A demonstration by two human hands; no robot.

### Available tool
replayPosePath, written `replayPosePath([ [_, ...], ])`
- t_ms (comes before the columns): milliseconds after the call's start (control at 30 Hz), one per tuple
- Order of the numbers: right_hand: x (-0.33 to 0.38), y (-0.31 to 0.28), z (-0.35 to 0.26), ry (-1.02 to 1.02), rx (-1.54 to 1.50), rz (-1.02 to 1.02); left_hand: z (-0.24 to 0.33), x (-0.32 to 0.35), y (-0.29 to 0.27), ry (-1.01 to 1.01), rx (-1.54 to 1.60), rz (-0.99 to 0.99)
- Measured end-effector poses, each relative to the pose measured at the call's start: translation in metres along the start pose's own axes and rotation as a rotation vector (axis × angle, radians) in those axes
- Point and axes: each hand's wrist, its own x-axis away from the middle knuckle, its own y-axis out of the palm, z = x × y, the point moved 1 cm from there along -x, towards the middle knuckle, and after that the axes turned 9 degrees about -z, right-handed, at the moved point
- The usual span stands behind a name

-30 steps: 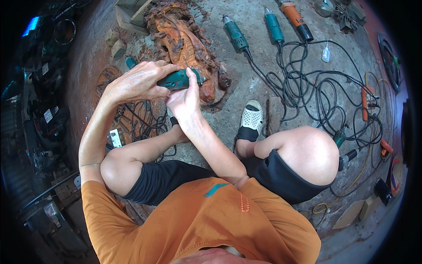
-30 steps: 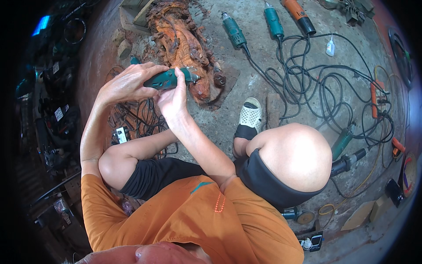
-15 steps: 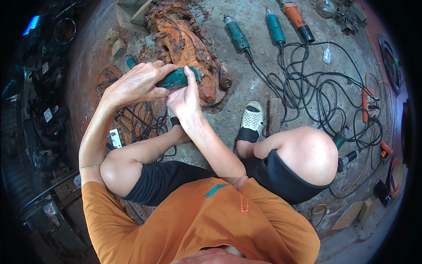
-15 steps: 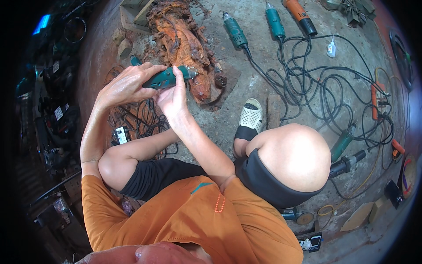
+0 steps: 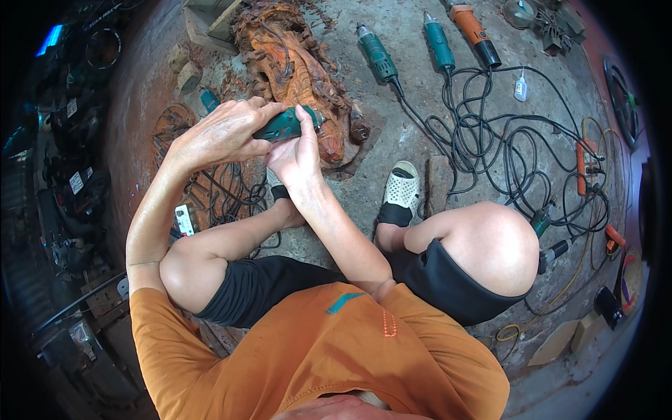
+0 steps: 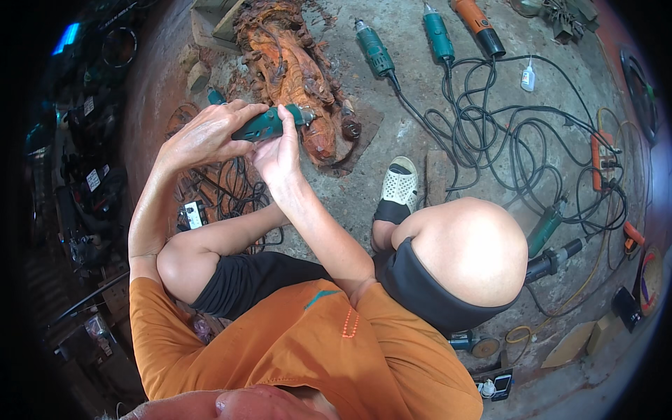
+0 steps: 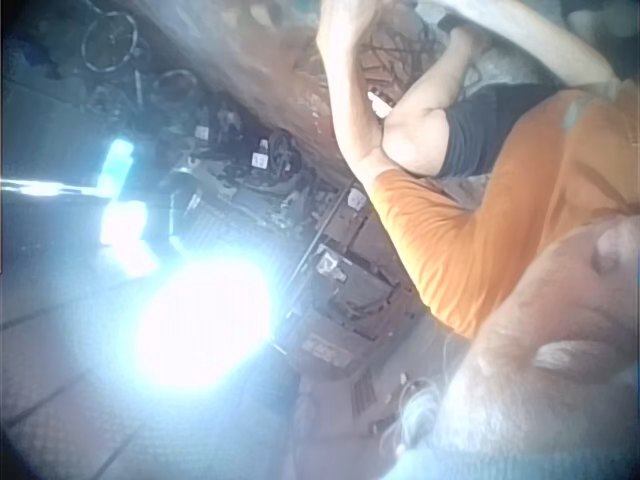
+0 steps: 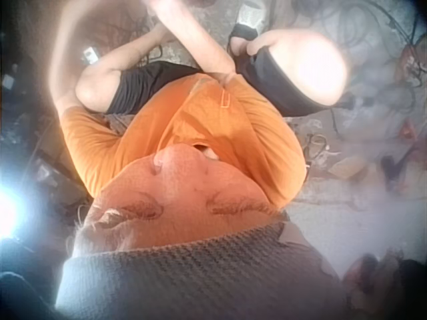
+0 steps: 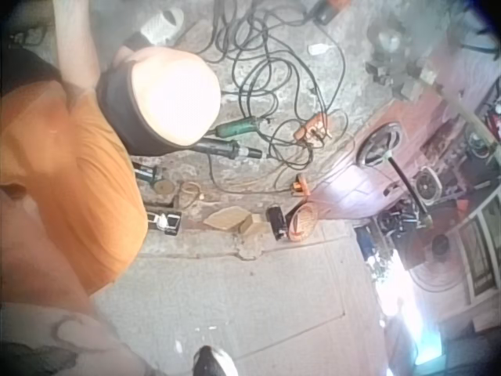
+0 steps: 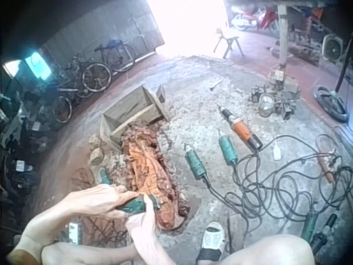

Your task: The person uses a handheld rotary tool to carve details into a large piece of wood. They hold the tool with both hands and move it along the surface, occasionally pausing to inspect the work.

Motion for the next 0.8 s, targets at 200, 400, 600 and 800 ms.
replayPosePath([
  [200,0.003,0.003,0.002,-0.037,-0.005,-0.005,-0.003,0.000,0.000,0.034,0.011,-0.006],
  [400,0.004,0.001,0.005,-0.039,-0.016,0.014,-0.004,0.001,-0.004,-0.023,0.039,-0.091],
  [600,0.004,0.000,0.010,-0.014,0.035,0.049,-0.015,0.010,0.000,-0.033,0.109,-0.083],
  [800,0.008,0.004,0.024,-0.025,0.174,0.043,-0.025,0.033,0.015,-0.069,0.207,-0.016],
])
